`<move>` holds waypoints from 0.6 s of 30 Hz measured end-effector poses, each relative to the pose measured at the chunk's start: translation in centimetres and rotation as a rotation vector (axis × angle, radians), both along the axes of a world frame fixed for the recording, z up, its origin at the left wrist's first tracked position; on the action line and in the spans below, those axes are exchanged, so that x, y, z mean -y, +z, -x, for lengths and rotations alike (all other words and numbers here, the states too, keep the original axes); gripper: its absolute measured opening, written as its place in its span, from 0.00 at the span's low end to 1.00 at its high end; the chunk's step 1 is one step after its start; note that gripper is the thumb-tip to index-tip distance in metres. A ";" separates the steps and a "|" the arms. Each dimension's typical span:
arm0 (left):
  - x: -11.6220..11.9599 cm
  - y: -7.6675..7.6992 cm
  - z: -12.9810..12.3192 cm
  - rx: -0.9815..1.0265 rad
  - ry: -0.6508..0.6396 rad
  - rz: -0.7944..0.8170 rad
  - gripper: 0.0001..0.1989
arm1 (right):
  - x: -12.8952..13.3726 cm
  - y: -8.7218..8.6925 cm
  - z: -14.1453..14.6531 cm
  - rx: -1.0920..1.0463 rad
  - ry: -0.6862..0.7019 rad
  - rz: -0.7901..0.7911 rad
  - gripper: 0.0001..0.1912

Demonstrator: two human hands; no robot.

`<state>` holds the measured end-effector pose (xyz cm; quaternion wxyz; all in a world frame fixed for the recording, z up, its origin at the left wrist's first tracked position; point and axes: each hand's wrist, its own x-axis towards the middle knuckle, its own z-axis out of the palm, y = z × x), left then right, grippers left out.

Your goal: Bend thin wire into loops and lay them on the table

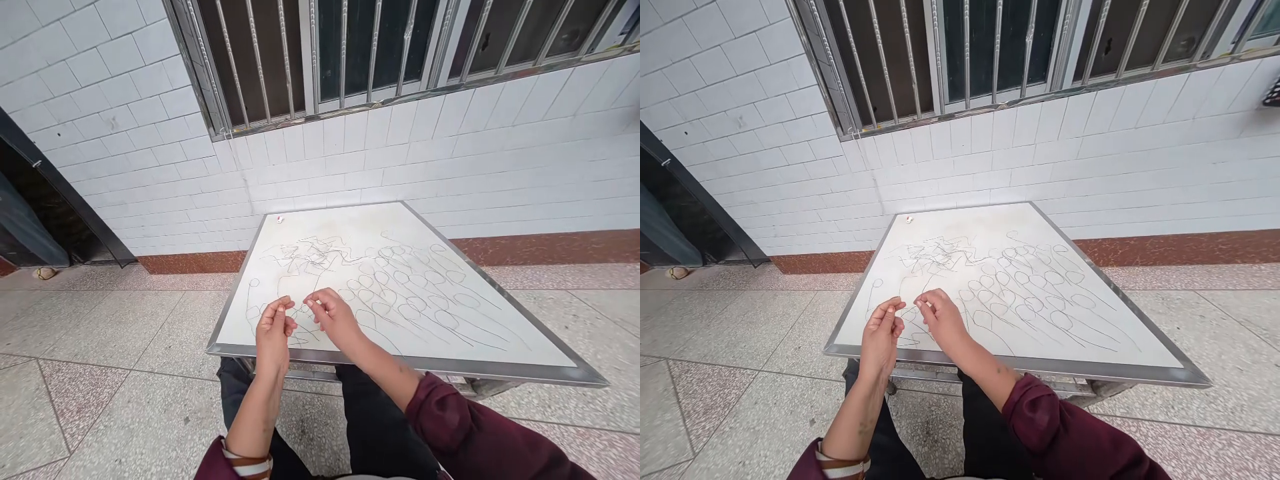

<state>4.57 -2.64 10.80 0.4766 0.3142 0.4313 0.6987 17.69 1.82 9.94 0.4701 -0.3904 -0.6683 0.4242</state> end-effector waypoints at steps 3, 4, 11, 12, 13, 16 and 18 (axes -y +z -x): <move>0.2 -0.1 0.8 0.136 0.011 0.011 0.12 | 0.2 -0.1 0.3 0.087 0.048 -0.082 0.11; 0.3 0.0 1.1 0.176 0.007 0.013 0.13 | 0.0 -0.1 0.4 0.096 0.059 -0.086 0.11; 2.0 2.1 3.4 0.551 -0.021 -0.084 0.13 | -6.8 -0.3 -0.6 0.172 -0.102 0.216 0.07; 2.3 2.4 3.6 0.598 -0.028 -0.104 0.13 | -8.3 -0.3 -0.8 0.182 -0.117 0.228 0.07; 2.6 2.7 3.7 0.623 -0.031 -0.117 0.13 | -9.7 -0.3 -0.9 0.194 -0.133 0.239 0.07; 3.5 3.1 3.7 0.652 -0.028 -0.131 0.13 | -13.2 -0.2 -1.2 0.238 -0.163 0.283 0.07; 3.8 3.1 3.7 0.648 -0.025 -0.126 0.14 | -14.3 0.2 -1.2 0.265 -0.168 0.308 0.09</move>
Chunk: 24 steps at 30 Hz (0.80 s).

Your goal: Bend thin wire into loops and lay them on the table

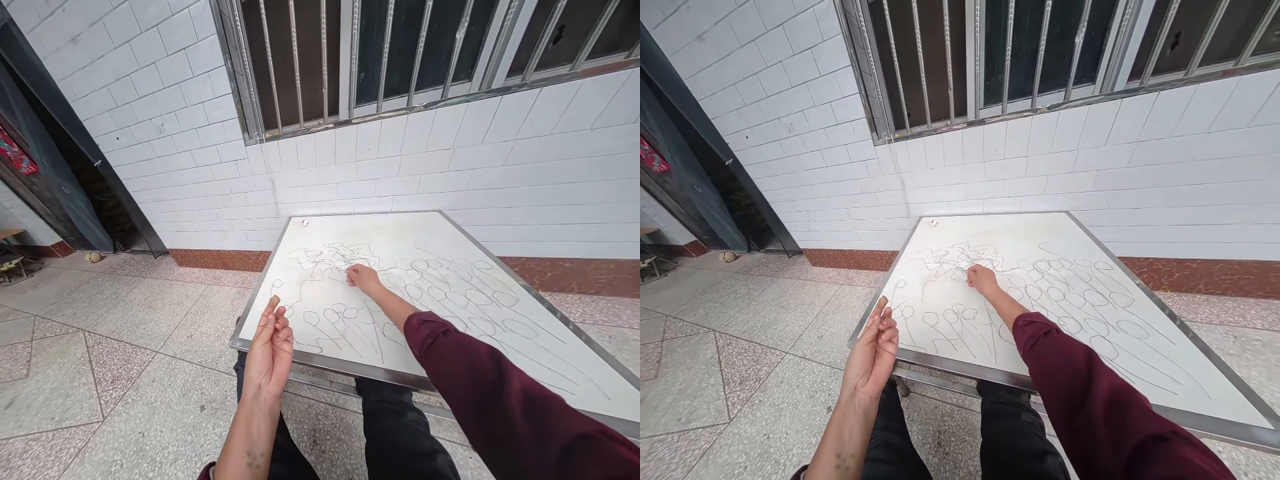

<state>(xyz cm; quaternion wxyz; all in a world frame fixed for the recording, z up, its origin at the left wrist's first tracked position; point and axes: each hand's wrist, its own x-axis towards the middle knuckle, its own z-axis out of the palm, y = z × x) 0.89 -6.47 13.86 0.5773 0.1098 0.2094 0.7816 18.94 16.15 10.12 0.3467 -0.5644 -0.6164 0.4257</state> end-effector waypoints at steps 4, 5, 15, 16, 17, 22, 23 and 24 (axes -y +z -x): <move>0.1 0.0 -0.3 -0.037 0.049 0.058 0.16 | 2.2 1.4 0.2 0.008 0.055 -0.024 0.17; 0.0 0.1 -0.5 -0.055 0.073 0.076 0.16 | 3.8 1.9 0.4 -0.006 0.098 -0.046 0.17; 1.0 -0.1 -4.0 -0.444 -0.017 0.001 0.17 | 18.9 2.7 1.3 -0.046 0.527 -0.369 0.14; 1.2 -0.2 -3.9 -0.525 -0.055 0.001 0.19 | 18.8 2.6 1.0 -0.107 0.521 -0.336 0.13; 1.5 -0.3 -3.7 -0.624 -0.084 0.012 0.20 | 18.6 2.5 0.7 -0.184 0.512 -0.284 0.13; 2.2 -0.3 -1.5 -1.035 -0.074 0.061 0.22 | 18.2 2.3 -0.9 -0.629 0.523 0.128 0.13; 2.3 -0.3 -1.2 -1.044 -0.080 0.065 0.22 | 18.3 2.2 -1.0 -0.694 0.537 0.186 0.14; 2.4 -0.2 -1.0 -1.038 -0.097 0.075 0.22 | 18.4 2.1 -1.1 -0.738 0.546 0.224 0.14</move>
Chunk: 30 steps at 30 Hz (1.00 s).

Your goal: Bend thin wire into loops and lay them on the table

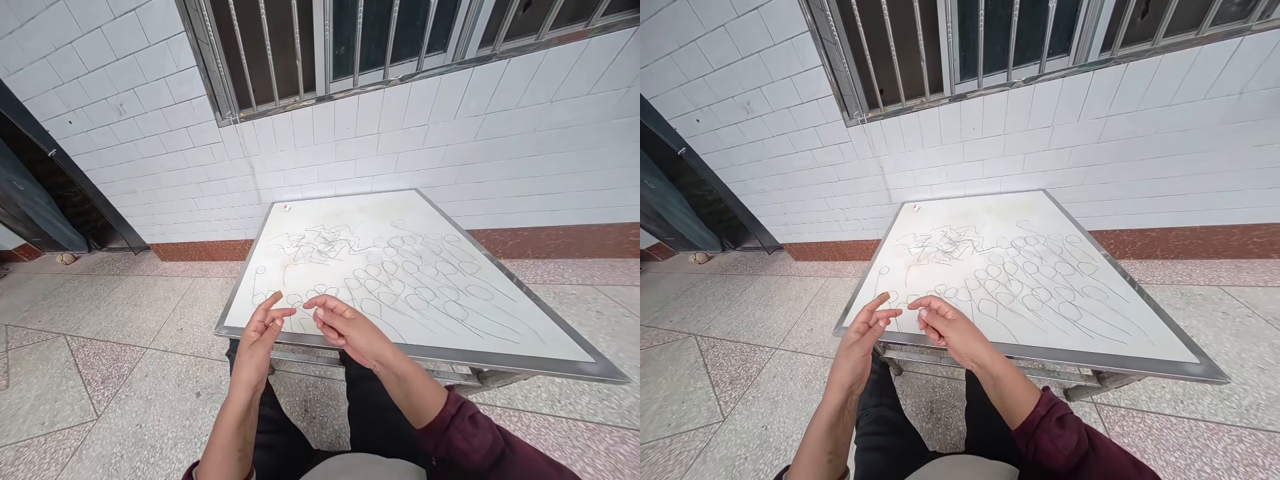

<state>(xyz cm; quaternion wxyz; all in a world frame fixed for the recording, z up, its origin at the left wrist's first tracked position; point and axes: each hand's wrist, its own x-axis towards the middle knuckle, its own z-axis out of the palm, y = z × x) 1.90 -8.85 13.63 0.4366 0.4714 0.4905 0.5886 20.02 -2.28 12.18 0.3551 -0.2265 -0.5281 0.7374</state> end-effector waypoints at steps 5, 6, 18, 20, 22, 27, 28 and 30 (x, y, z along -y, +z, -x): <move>0.3 -0.1 0.0 0.041 -0.041 0.076 0.24 | 0.6 -0.5 0.3 -0.015 -0.016 0.030 0.15; 0.4 -0.2 -0.1 0.046 -0.039 0.070 0.24 | 0.6 -0.6 0.4 -0.005 -0.025 0.020 0.15; -0.5 -1.3 -1.7 0.331 0.018 0.083 0.23 | 0.8 -1.0 -0.4 -0.118 0.002 0.019 0.17; -0.7 -1.3 -1.9 0.323 0.029 0.073 0.23 | 0.6 -1.1 -0.6 -0.151 0.005 0.076 0.17; -0.9 -1.4 -2.2 0.273 0.044 0.057 0.22 | 0.4 -1.2 -0.9 -0.161 0.007 0.119 0.16; -1.2 -1.0 -2.5 0.055 0.070 0.031 0.20 | -0.3 -1.4 -1.7 -0.188 0.028 0.181 0.16; -1.3 -0.9 -2.5 0.017 0.078 0.023 0.20 | -0.4 -1.5 -1.9 -0.182 0.051 0.190 0.16; -1.4 -0.8 -2.7 -0.025 0.093 0.008 0.19 | -0.6 -1.9 -2.1 -0.138 0.099 0.183 0.17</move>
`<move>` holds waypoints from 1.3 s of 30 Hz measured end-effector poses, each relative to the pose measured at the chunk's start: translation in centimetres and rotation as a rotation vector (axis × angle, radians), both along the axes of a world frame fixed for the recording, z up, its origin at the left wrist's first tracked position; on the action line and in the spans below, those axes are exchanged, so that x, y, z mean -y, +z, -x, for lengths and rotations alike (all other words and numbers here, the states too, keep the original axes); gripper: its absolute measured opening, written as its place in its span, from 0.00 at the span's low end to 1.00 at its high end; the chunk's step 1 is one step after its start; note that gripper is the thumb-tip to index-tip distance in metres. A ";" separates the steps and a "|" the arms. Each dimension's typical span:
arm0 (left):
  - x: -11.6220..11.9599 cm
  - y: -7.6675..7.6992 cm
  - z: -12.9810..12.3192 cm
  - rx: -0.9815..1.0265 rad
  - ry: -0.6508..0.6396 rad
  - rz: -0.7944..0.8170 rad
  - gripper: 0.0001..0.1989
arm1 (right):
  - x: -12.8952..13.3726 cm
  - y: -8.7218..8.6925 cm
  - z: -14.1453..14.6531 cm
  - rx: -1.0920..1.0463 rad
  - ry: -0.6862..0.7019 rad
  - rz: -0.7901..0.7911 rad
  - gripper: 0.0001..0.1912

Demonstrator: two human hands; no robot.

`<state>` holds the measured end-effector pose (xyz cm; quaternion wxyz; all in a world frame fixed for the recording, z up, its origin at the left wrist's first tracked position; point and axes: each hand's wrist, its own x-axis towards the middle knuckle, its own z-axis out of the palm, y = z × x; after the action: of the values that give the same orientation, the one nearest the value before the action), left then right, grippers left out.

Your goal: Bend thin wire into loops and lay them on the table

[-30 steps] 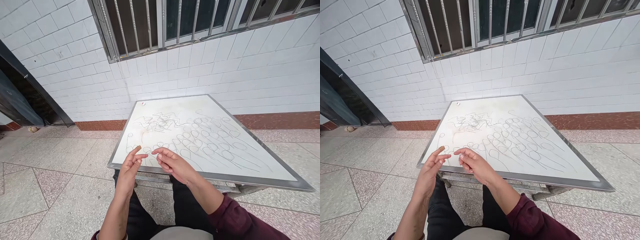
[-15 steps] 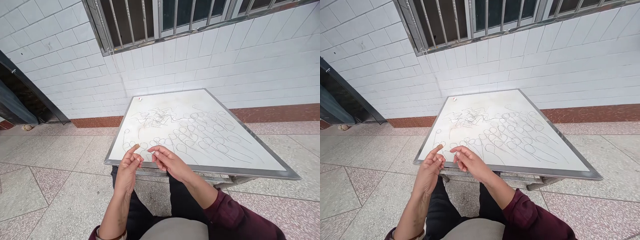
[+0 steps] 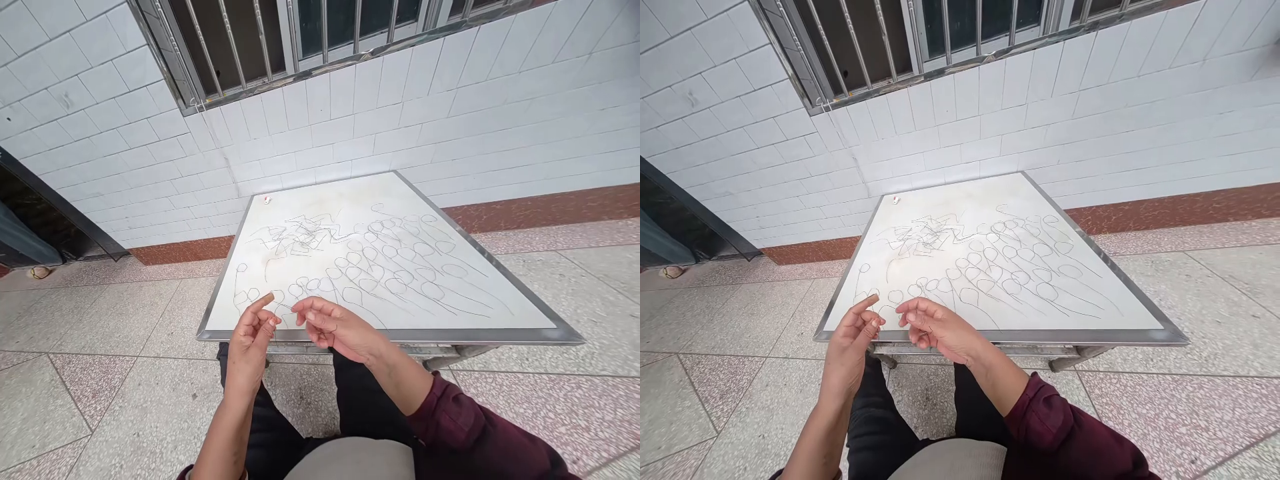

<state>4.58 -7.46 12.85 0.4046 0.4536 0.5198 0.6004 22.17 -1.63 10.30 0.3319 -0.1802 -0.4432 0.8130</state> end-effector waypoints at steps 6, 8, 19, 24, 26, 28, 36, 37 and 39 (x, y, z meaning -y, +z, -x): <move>-0.3 -0.1 -0.5 0.002 -0.023 0.002 0.20 | 0.0 -0.5 0.1 0.178 -0.088 -0.172 0.16; -0.4 -0.3 -0.6 -0.007 -0.026 0.015 0.19 | 0.3 -0.2 0.1 0.283 -0.198 -0.266 0.14; -0.7 -1.9 -0.5 0.124 0.022 0.054 0.18 | 1.9 1.0 0.0 -0.060 -0.149 -0.277 0.17; 0.2 -2.3 -1.7 0.243 -0.179 0.169 0.20 | 1.6 1.2 0.3 0.172 -0.469 -0.538 0.09; 0.8 -2.4 -2.2 0.314 -0.258 0.269 0.23 | 1.3 1.2 0.4 0.245 -0.589 -0.593 0.09; 1.2 -2.4 -2.6 0.408 -0.323 0.353 0.25 | 1.0 1.2 0.4 0.260 -0.610 -0.554 0.09; 1.7 -2.5 -3.1 0.625 -0.402 0.448 0.25 | 0.4 0.6 0.6 0.302 -0.564 -0.491 0.12; 1.7 -2.5 -3.2 0.638 -0.395 0.445 0.24 | 0.3 0.6 0.6 0.305 -0.560 -0.488 0.12; 1.7 -2.6 -3.4 0.650 -0.372 0.424 0.24 | 0.2 0.4 0.6 0.292 -0.552 -0.479 0.12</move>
<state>7.96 -9.18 10.29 0.7330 0.2339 0.3863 0.5088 21.61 -1.81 10.72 0.5039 -0.3239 -0.5980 0.5325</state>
